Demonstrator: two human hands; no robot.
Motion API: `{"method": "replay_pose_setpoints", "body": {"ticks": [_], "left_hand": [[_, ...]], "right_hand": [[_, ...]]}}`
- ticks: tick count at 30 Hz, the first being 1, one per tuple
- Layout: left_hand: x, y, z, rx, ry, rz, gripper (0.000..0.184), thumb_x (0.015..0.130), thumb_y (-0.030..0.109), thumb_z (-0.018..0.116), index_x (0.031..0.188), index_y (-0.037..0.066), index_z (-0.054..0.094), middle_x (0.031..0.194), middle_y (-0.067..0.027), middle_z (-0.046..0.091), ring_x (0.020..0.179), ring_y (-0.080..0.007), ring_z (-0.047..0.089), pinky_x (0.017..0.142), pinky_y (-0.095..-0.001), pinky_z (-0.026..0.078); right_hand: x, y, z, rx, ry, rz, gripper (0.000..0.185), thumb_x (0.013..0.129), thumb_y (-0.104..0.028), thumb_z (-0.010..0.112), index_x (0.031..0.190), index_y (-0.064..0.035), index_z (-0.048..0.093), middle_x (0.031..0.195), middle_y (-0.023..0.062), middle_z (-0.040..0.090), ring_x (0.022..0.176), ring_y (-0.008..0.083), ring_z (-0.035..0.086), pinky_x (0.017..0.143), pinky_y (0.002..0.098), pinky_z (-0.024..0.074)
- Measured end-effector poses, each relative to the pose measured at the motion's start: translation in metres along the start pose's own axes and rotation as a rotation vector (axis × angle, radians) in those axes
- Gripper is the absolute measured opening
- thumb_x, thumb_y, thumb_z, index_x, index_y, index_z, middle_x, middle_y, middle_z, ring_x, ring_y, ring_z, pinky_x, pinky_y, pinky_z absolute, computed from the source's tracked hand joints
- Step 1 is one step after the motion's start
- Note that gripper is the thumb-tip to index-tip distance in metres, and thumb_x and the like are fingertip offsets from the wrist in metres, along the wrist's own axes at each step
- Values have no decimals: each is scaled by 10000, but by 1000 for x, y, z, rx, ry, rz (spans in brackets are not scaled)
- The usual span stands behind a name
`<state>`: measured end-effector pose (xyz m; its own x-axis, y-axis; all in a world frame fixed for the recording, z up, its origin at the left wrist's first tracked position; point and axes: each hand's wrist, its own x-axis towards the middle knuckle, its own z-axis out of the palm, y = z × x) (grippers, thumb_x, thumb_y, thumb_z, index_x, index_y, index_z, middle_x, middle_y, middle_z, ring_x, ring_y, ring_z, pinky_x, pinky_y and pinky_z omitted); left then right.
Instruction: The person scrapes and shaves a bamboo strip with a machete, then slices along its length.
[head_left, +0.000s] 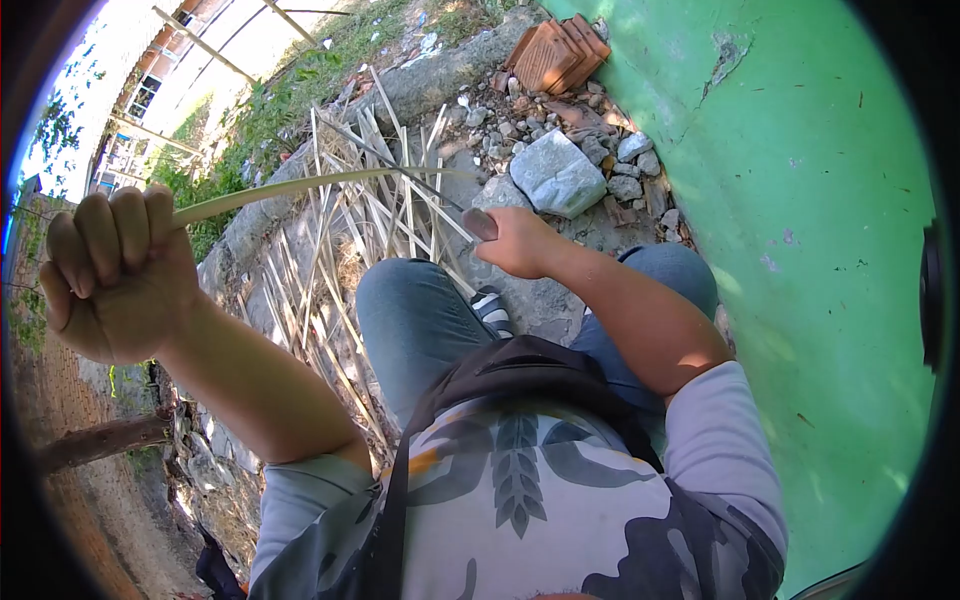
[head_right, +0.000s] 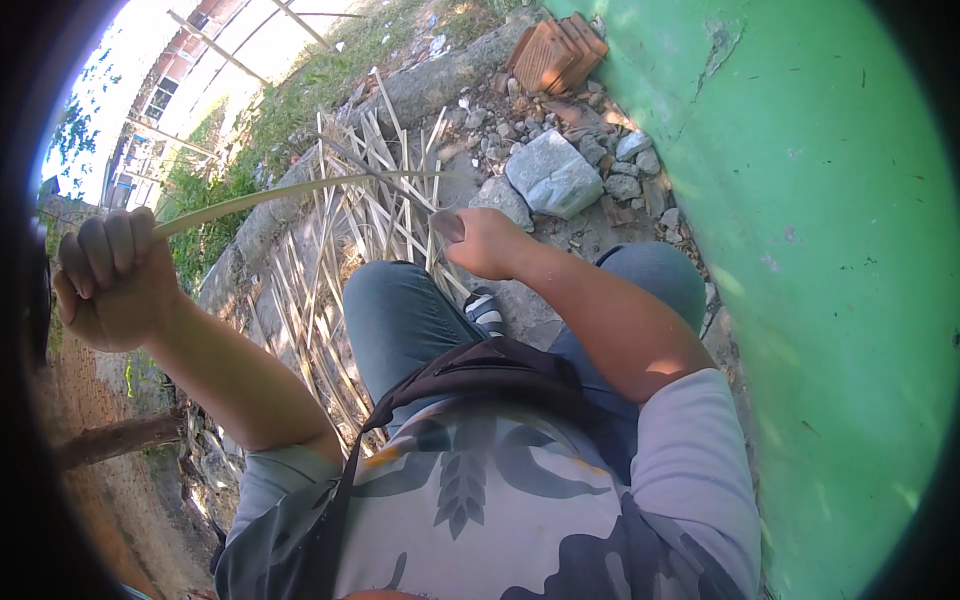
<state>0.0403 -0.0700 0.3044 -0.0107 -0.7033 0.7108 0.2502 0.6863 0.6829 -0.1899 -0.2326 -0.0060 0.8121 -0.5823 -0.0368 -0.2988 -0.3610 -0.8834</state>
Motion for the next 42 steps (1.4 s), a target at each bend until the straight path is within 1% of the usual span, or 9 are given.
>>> {"method": "replay_pose_setpoints", "body": {"ticks": [6,9,15,18,25,30,33,39,42], "left_hand": [[5,-3,-4,130,172,51,370,953,358,544,664,193,383,607,35,299,555,-112,233,557,-312,195],[6,-8,-2,256,260,93,374,942,354,531,648,192,366,599,27,272,545,-116,224,549,-312,185],[1,-2,-10,320,339,144,388,924,342,539,626,195,339,584,27,233,531,-118,211,529,-312,175],[3,-1,-12,319,346,148,395,924,338,538,623,195,326,581,29,228,528,-118,205,526,-309,180],[-1,-12,-1,422,438,195,411,932,342,534,623,195,305,582,32,218,526,-112,198,522,-306,174],[-9,8,-21,194,259,108,409,942,353,546,629,214,322,590,38,253,532,-110,214,539,-309,184],[-8,4,-16,103,167,64,405,953,367,560,642,221,345,603,45,280,545,-105,233,558,-311,193],[-9,-1,2,7,48,15,387,977,387,577,680,217,395,618,57,303,563,-100,241,572,-312,197],[-11,-4,5,22,12,21,378,983,383,581,690,217,409,623,62,316,561,-98,240,570,-309,196]], "right_hand": [[-1,-13,5,140,-8,-125,276,814,-236,707,937,-2,628,782,137,640,736,257,623,704,399,479],[8,-3,2,149,-171,231,291,801,-247,710,941,-2,637,784,122,649,722,237,609,698,382,477],[4,-3,3,144,-49,-114,293,792,-244,700,937,2,638,707,124,620,625,226,604,605,384,475],[3,-6,1,227,-143,-82,295,791,-245,691,935,7,640,695,125,618,631,234,617,602,399,479],[20,29,16,-112,-95,135,285,792,-226,684,933,15,628,727,164,644,659,311,614,630,414,484],[3,-10,-10,75,-52,-185,280,796,-216,668,952,13,633,748,171,654,654,317,608,637,414,485],[3,-11,-11,196,-147,-109,284,798,-217,665,960,15,632,755,177,653,656,310,606,645,408,485],[18,18,0,-112,-102,278,328,791,-249,669,1007,-2,680,920,235,719,872,394,703,743,445,532],[7,4,-12,-37,-81,166,325,793,-242,665,1007,2,676,897,238,709,867,398,701,748,453,532]]}}
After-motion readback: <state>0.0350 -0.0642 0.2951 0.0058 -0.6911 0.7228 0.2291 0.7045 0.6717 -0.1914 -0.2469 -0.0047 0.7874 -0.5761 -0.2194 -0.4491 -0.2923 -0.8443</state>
